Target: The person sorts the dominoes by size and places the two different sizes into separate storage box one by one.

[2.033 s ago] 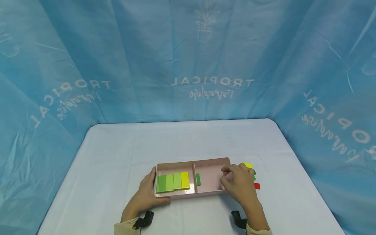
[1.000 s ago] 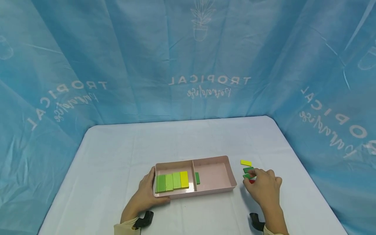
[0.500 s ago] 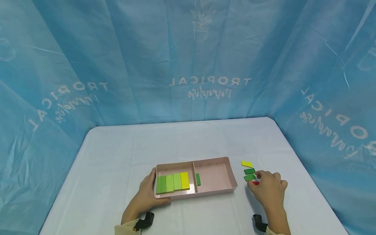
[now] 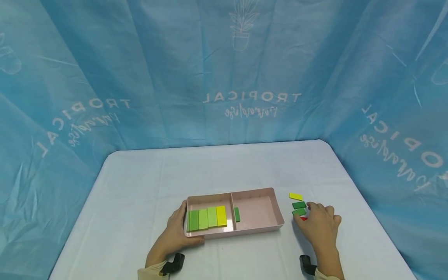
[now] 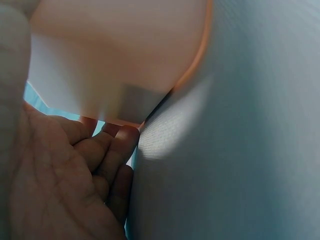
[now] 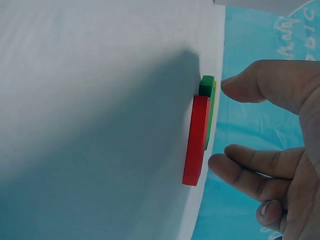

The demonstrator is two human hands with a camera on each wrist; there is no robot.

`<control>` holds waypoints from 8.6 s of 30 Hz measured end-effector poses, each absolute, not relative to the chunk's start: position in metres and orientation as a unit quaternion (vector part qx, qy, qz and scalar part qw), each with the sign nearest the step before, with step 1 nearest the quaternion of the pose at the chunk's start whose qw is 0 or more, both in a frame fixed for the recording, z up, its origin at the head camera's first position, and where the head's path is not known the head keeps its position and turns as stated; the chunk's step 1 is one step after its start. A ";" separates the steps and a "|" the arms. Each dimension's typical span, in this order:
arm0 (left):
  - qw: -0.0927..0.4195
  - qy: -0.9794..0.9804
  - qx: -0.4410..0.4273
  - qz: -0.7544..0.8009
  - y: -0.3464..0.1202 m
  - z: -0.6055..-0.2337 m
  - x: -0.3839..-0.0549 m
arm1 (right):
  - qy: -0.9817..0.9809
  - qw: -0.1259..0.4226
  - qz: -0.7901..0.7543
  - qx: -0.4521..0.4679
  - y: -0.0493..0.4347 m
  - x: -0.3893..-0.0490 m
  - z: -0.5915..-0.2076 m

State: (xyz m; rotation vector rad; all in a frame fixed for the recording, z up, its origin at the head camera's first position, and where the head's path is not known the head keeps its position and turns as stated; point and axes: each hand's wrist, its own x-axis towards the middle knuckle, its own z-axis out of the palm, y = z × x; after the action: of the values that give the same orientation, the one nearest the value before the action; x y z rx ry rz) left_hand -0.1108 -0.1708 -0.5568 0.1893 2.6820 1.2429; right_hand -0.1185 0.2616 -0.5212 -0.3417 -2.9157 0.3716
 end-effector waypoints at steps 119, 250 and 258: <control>0.100 0.901 0.045 0.419 -0.169 -0.555 -0.109 | -0.953 0.174 0.218 0.117 0.196 -0.144 -0.501; 0.114 0.902 0.076 0.409 -0.174 -0.553 -0.116 | -0.979 0.031 0.103 -0.176 0.251 -0.091 -0.517; 0.098 0.904 0.081 0.409 -0.173 -0.550 -0.114 | -0.981 0.040 0.094 -0.163 0.255 -0.096 -0.522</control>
State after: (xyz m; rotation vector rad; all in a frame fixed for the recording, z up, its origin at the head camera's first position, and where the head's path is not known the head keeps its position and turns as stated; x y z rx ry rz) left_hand -0.1144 -0.1726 -0.5504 0.2394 2.6750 1.2103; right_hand -0.0956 0.2545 -0.5215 -0.5003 -3.0057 0.2894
